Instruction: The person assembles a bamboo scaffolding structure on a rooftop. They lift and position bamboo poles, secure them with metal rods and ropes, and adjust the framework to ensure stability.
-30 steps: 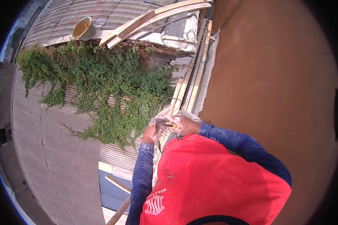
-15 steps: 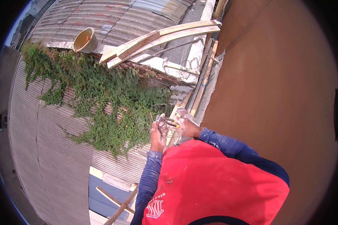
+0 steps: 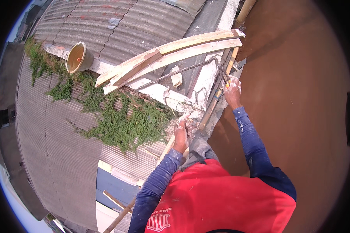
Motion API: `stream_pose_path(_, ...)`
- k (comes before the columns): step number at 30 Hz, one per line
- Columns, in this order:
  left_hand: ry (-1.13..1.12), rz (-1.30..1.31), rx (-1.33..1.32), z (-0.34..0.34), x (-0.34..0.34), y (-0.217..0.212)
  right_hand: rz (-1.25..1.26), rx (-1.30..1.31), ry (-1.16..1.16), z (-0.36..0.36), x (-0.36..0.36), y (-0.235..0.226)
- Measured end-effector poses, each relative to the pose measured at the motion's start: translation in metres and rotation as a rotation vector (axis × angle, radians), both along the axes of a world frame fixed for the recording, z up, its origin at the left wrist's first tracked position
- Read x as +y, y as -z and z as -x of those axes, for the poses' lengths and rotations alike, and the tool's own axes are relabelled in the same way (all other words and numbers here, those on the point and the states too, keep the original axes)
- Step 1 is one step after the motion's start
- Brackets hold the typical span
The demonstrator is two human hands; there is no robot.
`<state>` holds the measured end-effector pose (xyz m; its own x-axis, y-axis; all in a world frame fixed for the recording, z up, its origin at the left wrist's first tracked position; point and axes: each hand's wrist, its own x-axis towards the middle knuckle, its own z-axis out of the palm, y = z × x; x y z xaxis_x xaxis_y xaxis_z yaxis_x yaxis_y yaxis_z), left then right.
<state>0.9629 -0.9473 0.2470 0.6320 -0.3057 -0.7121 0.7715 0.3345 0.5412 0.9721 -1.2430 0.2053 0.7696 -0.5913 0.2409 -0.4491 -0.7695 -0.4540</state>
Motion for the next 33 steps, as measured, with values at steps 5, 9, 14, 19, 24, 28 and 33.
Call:
stream_pose_path(5,0.184,-0.107,-0.043,0.036,-0.060,0.032,-0.170,0.099,0.058,-0.026,-0.037,0.062)
stream_pose_path(9,0.122,-0.062,-0.012,0.025,-0.065,-0.003,-0.402,0.131,0.031,-0.028,-0.023,0.073)
stream_pose_path(14,-0.115,-0.001,0.032,-0.024,-0.045,0.009,-0.578,0.093,0.035,-0.032,-0.018,0.062)
stream_pose_path(19,-0.159,-0.113,0.069,-0.034,-0.045,0.080,-0.467,0.121,0.005,-0.027,-0.012,0.066)
stream_pose_path(24,-0.077,-0.223,-0.175,-0.015,-0.098,0.094,-0.603,0.142,0.047,-0.007,-0.003,0.075)
stream_pose_path(28,0.107,-0.351,-0.262,-0.028,-0.122,0.101,-0.566,0.099,0.117,-0.011,0.000,0.068)
stream_pose_path(33,0.132,-0.545,-0.538,-0.023,-0.147,0.086,-0.534,0.158,0.218,-0.001,-0.024,0.086)
